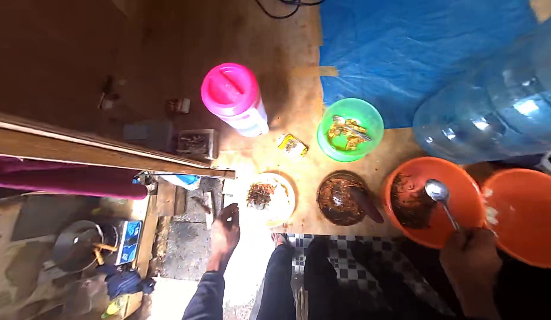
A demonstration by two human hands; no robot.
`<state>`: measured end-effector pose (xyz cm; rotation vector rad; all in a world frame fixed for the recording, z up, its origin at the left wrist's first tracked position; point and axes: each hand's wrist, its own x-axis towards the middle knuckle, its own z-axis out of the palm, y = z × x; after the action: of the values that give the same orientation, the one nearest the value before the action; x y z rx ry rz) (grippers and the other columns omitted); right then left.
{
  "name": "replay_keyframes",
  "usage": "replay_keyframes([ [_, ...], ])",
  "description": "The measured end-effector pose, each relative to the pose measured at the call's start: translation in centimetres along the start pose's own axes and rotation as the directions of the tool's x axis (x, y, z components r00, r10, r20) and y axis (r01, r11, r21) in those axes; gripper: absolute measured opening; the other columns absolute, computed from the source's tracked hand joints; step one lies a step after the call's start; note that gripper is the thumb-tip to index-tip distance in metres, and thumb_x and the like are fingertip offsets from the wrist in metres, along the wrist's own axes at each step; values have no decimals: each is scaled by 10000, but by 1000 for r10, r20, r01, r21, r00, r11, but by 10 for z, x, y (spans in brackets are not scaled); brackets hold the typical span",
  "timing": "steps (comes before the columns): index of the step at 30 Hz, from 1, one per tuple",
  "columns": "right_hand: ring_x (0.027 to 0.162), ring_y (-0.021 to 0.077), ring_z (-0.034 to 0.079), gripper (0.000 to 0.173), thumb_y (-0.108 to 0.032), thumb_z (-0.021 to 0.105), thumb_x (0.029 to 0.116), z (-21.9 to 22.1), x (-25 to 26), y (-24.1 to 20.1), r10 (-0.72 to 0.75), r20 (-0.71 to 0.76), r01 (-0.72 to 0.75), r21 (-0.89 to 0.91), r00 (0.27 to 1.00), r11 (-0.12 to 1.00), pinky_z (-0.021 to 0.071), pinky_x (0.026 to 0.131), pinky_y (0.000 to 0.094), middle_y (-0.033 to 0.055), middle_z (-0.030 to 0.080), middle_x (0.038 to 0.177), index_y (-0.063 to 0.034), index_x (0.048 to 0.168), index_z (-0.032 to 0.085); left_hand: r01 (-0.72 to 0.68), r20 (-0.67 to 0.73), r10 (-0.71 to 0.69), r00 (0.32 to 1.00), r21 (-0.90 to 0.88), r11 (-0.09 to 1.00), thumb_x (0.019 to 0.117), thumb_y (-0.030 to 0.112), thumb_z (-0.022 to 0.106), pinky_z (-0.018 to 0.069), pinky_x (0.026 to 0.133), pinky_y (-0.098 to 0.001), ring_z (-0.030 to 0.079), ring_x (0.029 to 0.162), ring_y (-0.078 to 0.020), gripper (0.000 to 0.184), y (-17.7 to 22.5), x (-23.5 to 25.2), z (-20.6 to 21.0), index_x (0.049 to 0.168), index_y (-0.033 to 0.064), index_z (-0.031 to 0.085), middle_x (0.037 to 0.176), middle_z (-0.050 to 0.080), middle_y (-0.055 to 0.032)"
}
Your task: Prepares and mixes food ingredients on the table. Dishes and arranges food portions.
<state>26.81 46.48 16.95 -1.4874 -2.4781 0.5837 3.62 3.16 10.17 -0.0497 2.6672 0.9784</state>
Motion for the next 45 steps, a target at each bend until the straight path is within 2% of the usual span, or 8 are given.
replay_keyframes([
  [3, 630, 178, 548, 296, -174, 474, 1027, 14, -20, -42, -271, 58, 245, 280, 961, 928, 499, 574, 362, 146, 575, 790, 100, 1033, 585, -6, 20, 4, 1000, 83, 997, 1016, 205, 598, 470, 1060, -562, 599, 1258, -340, 333, 6, 17, 13, 1309, 57, 657, 1335, 638, -182],
  [6, 668, 265, 630, 278, -157, 514, 1015, 44, -47, -102, -385, 287, 298, 303, 877, 905, 551, 611, 477, 174, 646, 810, 79, 1043, 658, -93, 31, 91, 995, 92, 991, 973, 275, 668, 395, 1114, -610, 512, 1339, -382, 371, -2, 39, 36, 1285, 76, 662, 1388, 594, -172],
  [8, 656, 282, 660, 229, -137, 543, 1016, 76, -71, -139, -390, 382, 309, 256, 838, 916, 572, 609, 503, 150, 662, 765, 46, 1032, 680, -121, 56, 116, 992, 98, 988, 945, 347, 692, 415, 1086, -614, 491, 1351, -380, 417, -6, 52, 50, 1283, 104, 670, 1433, 556, -152],
  [13, 542, 291, 667, 185, -144, 565, 957, 151, -118, -191, -466, 334, 488, 21, 820, 873, 545, 485, 474, 105, 640, 636, -7, 937, 689, -151, 81, 141, 987, 134, 979, 890, 452, 752, 396, 1073, -650, 411, 1425, -363, 490, -12, 65, 76, 1287, 176, 669, 1529, 467, -103],
  [19, 501, 272, 653, 137, -111, 591, 929, 178, -125, -208, -517, 289, 565, -111, 805, 818, 515, 433, 426, 100, 628, 623, -9, 908, 679, -168, 57, 164, 985, 78, 983, 912, 239, 725, 440, 1005, -637, 469, 1372, -356, 293, -11, 68, 82, 1191, 151, 718, 1497, 506, -93],
  [33, 511, 255, 646, 102, -98, 592, 932, 194, -118, -216, -571, 394, 631, -30, 720, 775, 516, 450, 406, 85, 613, 625, -26, 891, 651, -198, 71, 198, 978, -18, 980, 922, 170, 692, 455, 988, -608, 491, 1348, -337, 189, -21, 74, 81, 1091, 158, 776, 1482, 519, -93],
  [39, 597, 249, 636, 164, -150, 546, 1008, 197, -85, -205, -453, 582, 433, 185, 675, 882, 536, 557, 464, 76, 606, 650, -53, 954, 666, -214, 80, 220, 972, -77, 974, 934, 204, 699, 447, 1012, -600, 481, 1351, -328, 159, -26, 77, 80, 1065, 194, 789, 1465, 526, -95],
  [45, 660, 134, 569, 172, -122, 575, 1048, 195, -43, -192, -299, 769, 123, 279, 566, 952, 495, 629, 324, 48, 619, 763, -55, 971, 713, -337, 91, 357, 930, -178, 924, 924, 195, 651, 347, 1136, -613, 397, 1438, -299, 222, -33, 76, 80, 1088, 226, 798, 1496, 503, -75],
])
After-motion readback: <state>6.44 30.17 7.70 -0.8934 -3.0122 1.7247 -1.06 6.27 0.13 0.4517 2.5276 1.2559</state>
